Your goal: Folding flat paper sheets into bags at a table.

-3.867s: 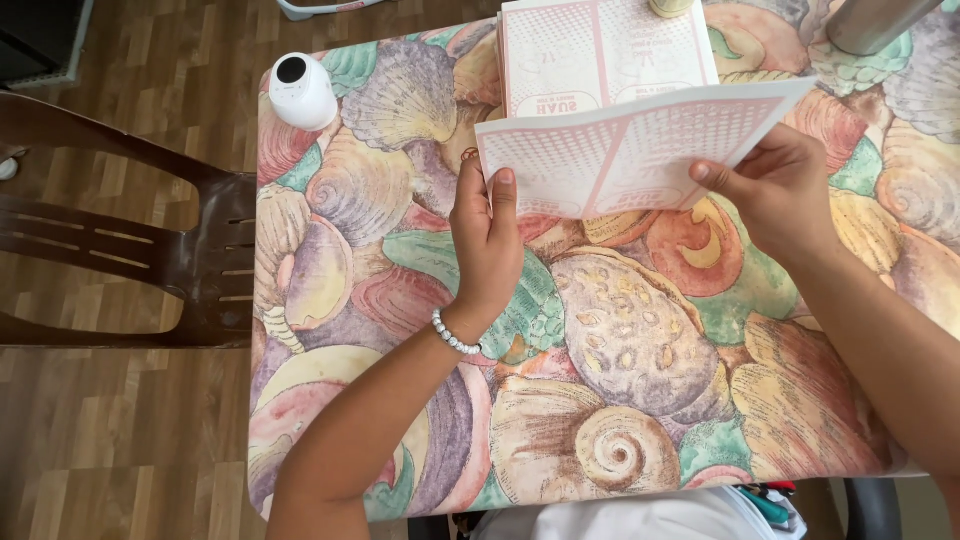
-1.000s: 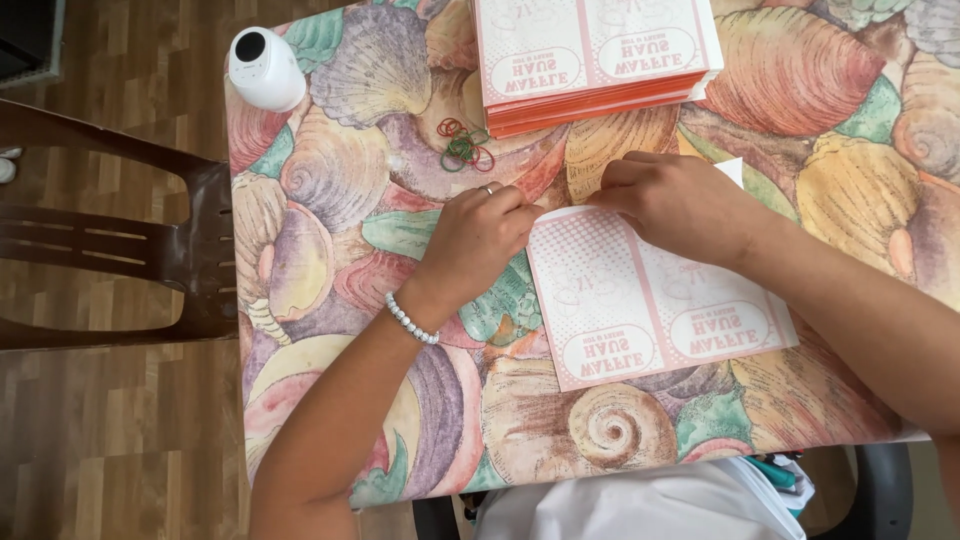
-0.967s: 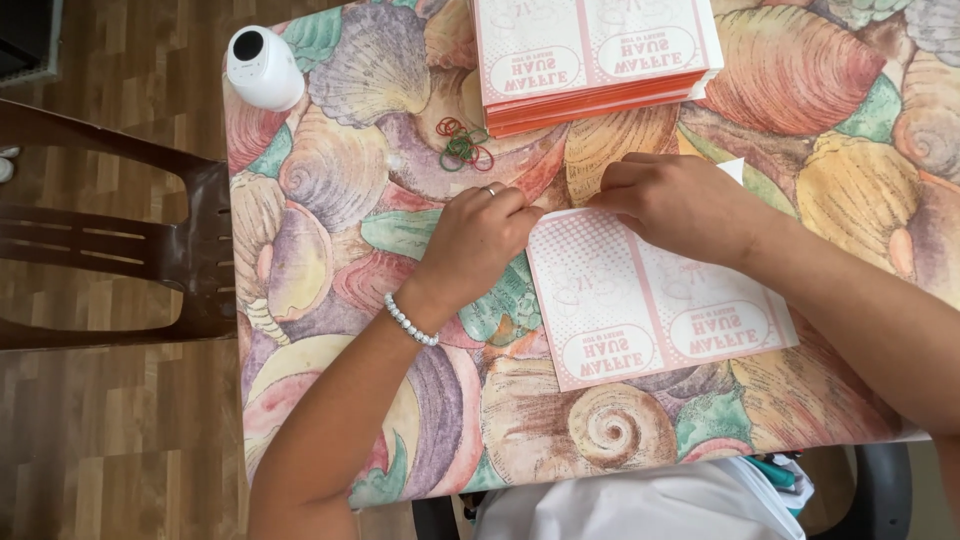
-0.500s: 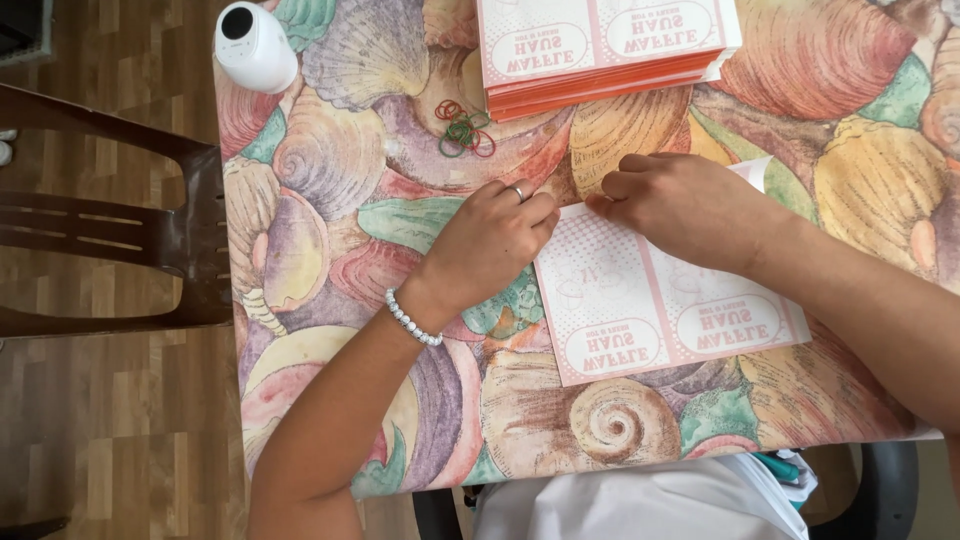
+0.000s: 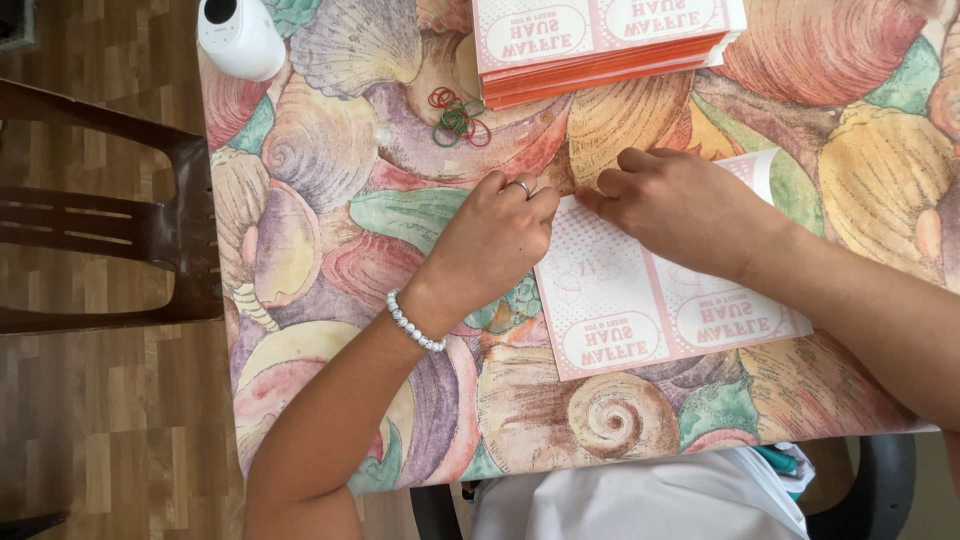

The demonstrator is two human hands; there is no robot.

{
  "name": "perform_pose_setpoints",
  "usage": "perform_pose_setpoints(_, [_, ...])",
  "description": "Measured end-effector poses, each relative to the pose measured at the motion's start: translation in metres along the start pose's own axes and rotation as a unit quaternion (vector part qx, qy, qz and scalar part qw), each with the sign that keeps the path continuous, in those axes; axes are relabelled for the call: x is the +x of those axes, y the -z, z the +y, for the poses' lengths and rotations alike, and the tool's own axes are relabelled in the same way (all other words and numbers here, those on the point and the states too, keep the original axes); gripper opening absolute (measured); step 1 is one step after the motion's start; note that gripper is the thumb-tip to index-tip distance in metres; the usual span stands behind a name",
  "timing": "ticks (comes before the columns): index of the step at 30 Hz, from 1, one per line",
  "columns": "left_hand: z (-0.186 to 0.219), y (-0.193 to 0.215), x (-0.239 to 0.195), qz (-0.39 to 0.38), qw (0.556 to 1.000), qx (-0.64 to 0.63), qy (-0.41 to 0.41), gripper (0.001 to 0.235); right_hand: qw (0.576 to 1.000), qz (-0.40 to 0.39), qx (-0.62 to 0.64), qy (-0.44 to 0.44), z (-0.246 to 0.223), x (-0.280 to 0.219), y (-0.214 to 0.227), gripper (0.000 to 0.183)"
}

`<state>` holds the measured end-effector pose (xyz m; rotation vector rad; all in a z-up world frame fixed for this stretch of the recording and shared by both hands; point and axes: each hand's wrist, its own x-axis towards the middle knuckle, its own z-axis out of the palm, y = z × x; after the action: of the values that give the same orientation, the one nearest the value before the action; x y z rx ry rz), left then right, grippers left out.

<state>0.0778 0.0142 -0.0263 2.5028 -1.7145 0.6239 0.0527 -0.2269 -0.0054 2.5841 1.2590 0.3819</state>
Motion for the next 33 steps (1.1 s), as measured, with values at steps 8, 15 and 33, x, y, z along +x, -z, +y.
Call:
perform_pose_setpoints(8, [0.001, 0.006, 0.003, -0.014, 1.000, -0.006, 0.012, 0.016, 1.000, 0.017, -0.006, -0.009, -0.003, 0.001, 0.008, 0.009])
perform_pose_setpoints(15, [0.000, 0.006, 0.004, -0.021, 1.000, 0.003, 0.012, 0.015, 1.000, 0.014, -0.011, -0.011, -0.005, 0.002, 0.009, 0.015])
perform_pose_setpoints(33, [0.041, -0.001, 0.001, 0.001, 0.988, -0.079, 0.135, 0.037, 1.000, 0.002, -0.001, 0.003, -0.001, -0.008, -0.015, 0.009])
